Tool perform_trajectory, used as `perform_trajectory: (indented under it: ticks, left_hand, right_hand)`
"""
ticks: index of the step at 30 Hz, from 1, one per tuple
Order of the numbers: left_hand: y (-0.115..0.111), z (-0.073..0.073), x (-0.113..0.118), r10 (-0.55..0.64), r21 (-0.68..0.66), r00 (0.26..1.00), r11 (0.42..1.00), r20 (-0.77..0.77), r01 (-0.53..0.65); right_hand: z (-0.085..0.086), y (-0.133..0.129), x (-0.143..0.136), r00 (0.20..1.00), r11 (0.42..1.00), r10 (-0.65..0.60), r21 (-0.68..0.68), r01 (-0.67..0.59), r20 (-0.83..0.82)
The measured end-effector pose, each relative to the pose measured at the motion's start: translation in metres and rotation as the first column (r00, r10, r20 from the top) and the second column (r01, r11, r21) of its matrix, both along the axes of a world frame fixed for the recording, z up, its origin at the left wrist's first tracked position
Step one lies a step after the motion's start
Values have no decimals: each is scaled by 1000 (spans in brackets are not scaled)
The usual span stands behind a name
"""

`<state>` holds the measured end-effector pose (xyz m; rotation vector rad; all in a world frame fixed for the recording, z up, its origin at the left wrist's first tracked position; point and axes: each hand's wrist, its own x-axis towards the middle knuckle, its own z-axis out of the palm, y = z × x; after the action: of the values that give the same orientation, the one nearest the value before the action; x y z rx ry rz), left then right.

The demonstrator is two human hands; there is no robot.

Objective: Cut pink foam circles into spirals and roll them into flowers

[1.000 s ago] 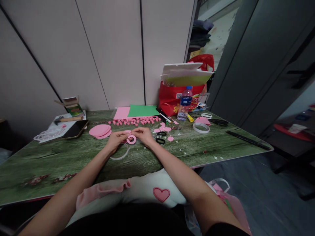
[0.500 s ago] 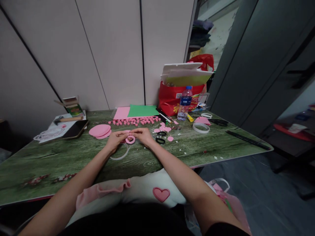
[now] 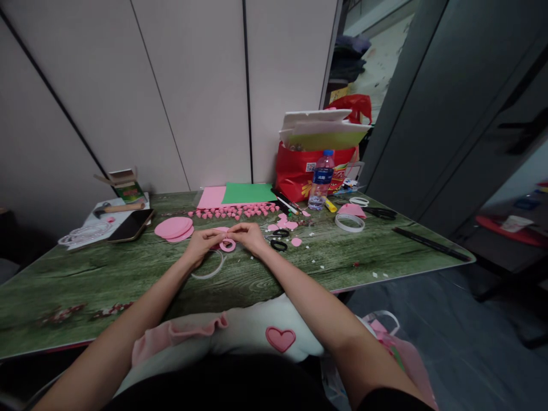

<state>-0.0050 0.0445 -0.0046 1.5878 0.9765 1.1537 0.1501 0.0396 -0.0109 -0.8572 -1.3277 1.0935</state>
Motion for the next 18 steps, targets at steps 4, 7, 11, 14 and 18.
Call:
perform_trajectory:
  ticks: [4, 7, 11, 14, 18]
  left_hand:
    - [0, 0, 0, -11, -9, 1000, 1000, -1, 11]
    - [-1, 2, 1, 2, -31, 1000, 1000, 18, -1]
    - [-2, 3, 2, 9, -41, 1000, 999, 28, -8]
    - [-2, 4, 2, 15, -24, 999, 1000, 29, -14]
    - [-1, 3, 2, 12, -35, 1000, 999, 28, -11]
  right_hand:
    - [1, -1, 0, 1000, 1000, -2, 10, 2, 3]
    - [1, -1, 0, 1000, 1000, -7, 10, 7, -4]
    - [2, -2, -1, 1000, 1000, 6, 2, -6, -24]
    - [3, -3, -1, 999, 999, 32, -4, -32, -35]
    - [3, -3, 0, 999, 1000, 30, -6, -30, -32]
